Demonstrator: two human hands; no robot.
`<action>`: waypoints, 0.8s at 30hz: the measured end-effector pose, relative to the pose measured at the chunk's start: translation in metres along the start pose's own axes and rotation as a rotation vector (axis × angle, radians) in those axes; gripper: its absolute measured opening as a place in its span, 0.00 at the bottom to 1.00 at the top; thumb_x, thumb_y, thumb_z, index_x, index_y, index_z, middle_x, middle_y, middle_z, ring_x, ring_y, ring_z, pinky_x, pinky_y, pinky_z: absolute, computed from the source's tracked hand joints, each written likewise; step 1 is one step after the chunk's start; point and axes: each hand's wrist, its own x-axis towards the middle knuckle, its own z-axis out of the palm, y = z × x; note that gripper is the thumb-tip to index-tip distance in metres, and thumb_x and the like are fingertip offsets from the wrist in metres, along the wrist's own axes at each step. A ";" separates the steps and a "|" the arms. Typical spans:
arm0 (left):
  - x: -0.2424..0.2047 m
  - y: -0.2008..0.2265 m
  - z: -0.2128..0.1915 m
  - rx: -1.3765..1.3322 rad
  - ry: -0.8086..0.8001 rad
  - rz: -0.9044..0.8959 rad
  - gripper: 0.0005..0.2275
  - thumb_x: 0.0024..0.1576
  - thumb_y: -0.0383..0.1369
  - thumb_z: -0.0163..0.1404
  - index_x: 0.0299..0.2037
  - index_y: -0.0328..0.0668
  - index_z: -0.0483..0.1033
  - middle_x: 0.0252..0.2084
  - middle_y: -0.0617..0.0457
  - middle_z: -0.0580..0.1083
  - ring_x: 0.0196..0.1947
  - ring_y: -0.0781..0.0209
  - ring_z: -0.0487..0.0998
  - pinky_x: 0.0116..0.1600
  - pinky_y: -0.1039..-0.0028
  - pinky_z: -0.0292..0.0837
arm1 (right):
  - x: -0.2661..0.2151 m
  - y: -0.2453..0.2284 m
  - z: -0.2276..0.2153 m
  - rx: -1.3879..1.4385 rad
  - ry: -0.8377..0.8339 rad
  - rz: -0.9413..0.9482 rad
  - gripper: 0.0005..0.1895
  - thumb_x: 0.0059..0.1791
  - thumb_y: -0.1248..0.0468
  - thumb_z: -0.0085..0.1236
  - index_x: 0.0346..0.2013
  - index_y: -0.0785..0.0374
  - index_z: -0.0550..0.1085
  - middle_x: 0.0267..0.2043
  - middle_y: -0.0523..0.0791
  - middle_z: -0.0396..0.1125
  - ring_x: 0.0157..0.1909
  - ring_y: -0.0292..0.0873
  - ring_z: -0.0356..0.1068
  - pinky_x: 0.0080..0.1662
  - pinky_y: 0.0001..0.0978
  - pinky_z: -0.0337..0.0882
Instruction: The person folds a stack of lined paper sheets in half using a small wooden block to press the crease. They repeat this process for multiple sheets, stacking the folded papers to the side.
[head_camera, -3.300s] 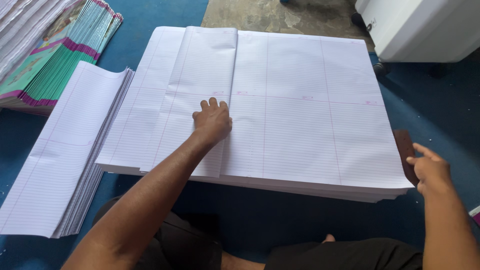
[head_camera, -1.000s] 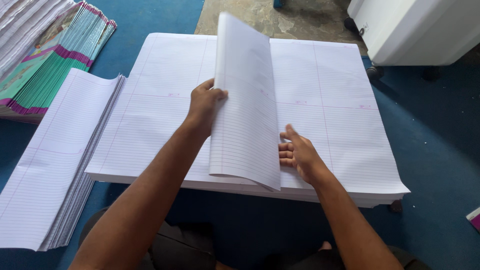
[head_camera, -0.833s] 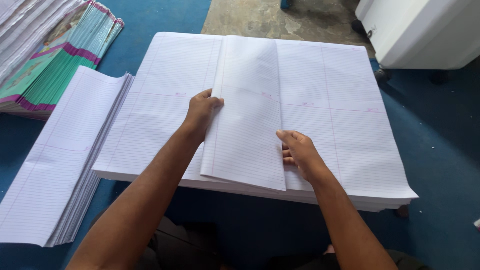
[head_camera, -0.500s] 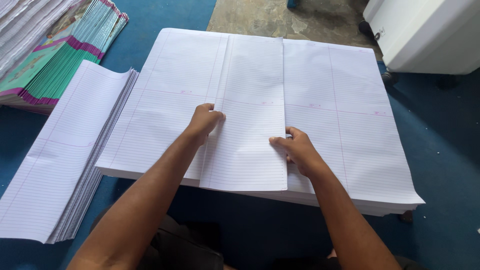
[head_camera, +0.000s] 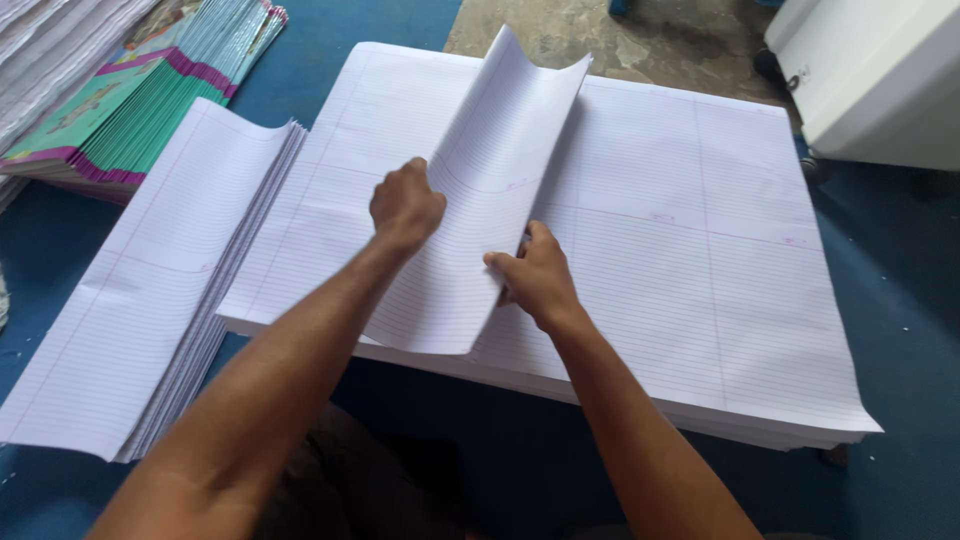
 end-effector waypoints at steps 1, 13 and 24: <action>0.003 -0.009 -0.005 -0.023 -0.004 -0.011 0.18 0.56 0.27 0.48 0.58 0.35 0.70 0.44 0.40 0.79 0.42 0.50 0.84 0.48 0.61 0.81 | 0.001 -0.004 0.009 0.020 -0.011 -0.013 0.30 0.46 0.66 0.57 0.58 0.77 0.58 0.38 0.60 0.71 0.32 0.52 0.79 0.29 0.36 0.82; 0.033 -0.156 -0.112 -0.015 0.240 0.036 0.23 0.48 0.25 0.48 0.56 0.47 0.77 0.48 0.39 0.78 0.49 0.42 0.79 0.58 0.56 0.72 | -0.006 -0.062 0.151 0.057 -0.129 -0.153 0.24 0.48 0.64 0.56 0.51 0.77 0.60 0.35 0.59 0.72 0.26 0.47 0.77 0.25 0.30 0.80; 0.006 -0.295 -0.186 0.083 0.390 0.078 0.20 0.49 0.29 0.53 0.55 0.45 0.79 0.48 0.39 0.78 0.49 0.40 0.78 0.56 0.55 0.71 | -0.039 -0.094 0.282 0.126 -0.296 -0.078 0.27 0.47 0.67 0.59 0.52 0.78 0.56 0.32 0.59 0.71 0.23 0.45 0.75 0.24 0.30 0.78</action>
